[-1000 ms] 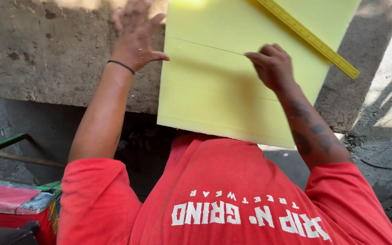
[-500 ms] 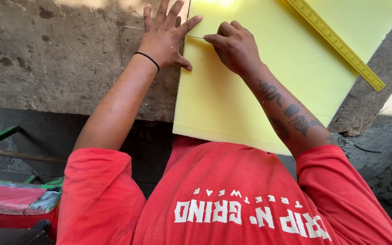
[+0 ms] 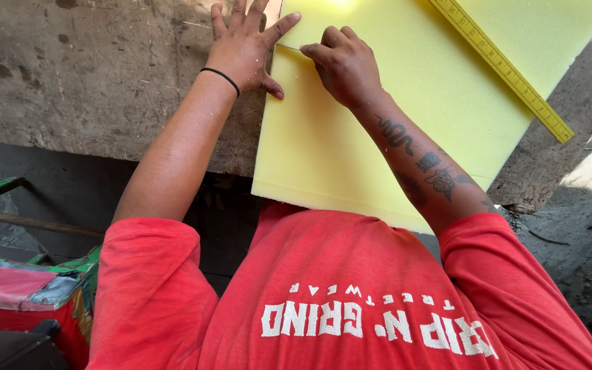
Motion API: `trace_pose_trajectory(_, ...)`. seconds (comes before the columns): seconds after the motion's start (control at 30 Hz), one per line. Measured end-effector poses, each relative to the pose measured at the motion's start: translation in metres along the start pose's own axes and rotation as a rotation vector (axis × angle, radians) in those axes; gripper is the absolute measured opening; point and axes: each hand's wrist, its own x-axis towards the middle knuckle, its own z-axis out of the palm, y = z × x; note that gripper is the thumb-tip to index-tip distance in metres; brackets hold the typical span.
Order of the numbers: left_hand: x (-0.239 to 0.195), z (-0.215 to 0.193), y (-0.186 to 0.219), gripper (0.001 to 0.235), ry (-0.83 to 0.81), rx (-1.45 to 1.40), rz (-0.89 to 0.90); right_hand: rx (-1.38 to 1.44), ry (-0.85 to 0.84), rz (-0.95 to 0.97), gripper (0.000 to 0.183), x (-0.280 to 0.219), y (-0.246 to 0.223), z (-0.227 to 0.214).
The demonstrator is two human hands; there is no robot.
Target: Measuring and cutting large pieces of yellow foam padding on a workbench using a ruler and a manual cutting tool.
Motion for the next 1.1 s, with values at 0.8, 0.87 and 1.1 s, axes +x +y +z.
trace_pose_trajectory(0.8, 0.001, -0.005, 0.022, 0.138, -0.011, 0.091, -0.111, 0.027, -0.051, 0.05, 0.022, -0.077, 0.07, -0.051)
trace_pose_trajectory(0.87, 0.001, -0.003, 0.022, 0.137, -0.003, 0.1, -0.114, 0.023, -0.051, 0.049, 0.023, -0.086, 0.078, -0.059)
trace_pose_trajectory(1.1, 0.002, -0.003, 0.029, 0.138, -0.038, 0.09, -0.172, 0.02, -0.017, 0.03, 0.022, -0.128, 0.11, -0.088)
